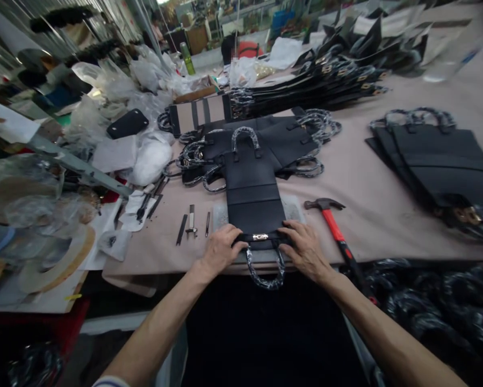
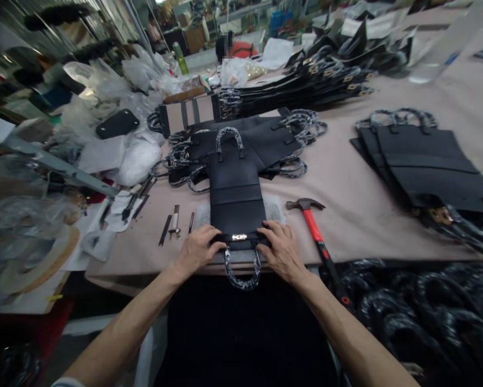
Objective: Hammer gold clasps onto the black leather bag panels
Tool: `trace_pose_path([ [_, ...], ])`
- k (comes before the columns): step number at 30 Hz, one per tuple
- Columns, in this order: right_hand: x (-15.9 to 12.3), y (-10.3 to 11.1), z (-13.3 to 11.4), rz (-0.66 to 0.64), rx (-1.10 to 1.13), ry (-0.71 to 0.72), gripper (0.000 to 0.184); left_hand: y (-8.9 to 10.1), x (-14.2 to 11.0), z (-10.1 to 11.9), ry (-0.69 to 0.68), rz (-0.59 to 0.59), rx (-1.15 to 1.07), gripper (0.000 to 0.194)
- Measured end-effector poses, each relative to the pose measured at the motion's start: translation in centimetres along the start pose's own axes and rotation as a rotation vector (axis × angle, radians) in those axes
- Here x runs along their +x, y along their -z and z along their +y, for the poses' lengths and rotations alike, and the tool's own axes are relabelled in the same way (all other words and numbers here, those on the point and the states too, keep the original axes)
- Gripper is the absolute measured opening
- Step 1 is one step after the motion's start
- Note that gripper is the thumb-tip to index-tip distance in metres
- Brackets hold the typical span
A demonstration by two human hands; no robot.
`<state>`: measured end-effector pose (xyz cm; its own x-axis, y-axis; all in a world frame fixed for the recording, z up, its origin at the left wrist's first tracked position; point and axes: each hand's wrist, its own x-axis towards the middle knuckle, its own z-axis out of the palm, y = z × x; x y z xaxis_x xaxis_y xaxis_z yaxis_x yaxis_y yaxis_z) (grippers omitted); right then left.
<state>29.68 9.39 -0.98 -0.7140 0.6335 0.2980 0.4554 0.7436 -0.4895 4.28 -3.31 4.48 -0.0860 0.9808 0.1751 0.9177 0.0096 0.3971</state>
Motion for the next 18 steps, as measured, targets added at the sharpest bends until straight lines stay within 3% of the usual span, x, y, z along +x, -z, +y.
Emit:
trace_pose_path([
  [6,1.6,0.7,-2.1,-0.019,-0.069,-0.024,0.018,-1.3,0.7,1.1,-0.050,-0.128,0.222,0.010],
  [13,5.1,2.6,-3.9,-0.352,-0.330,0.088,0.010,-1.6,0.7,1.9,-0.205,-0.250,0.436,0.016],
  [18,6.2,3.4,-3.9,-0.517,-0.399,0.278,0.020,-1.8,0.2,1.7,-0.168,-0.191,0.407,0.019],
])
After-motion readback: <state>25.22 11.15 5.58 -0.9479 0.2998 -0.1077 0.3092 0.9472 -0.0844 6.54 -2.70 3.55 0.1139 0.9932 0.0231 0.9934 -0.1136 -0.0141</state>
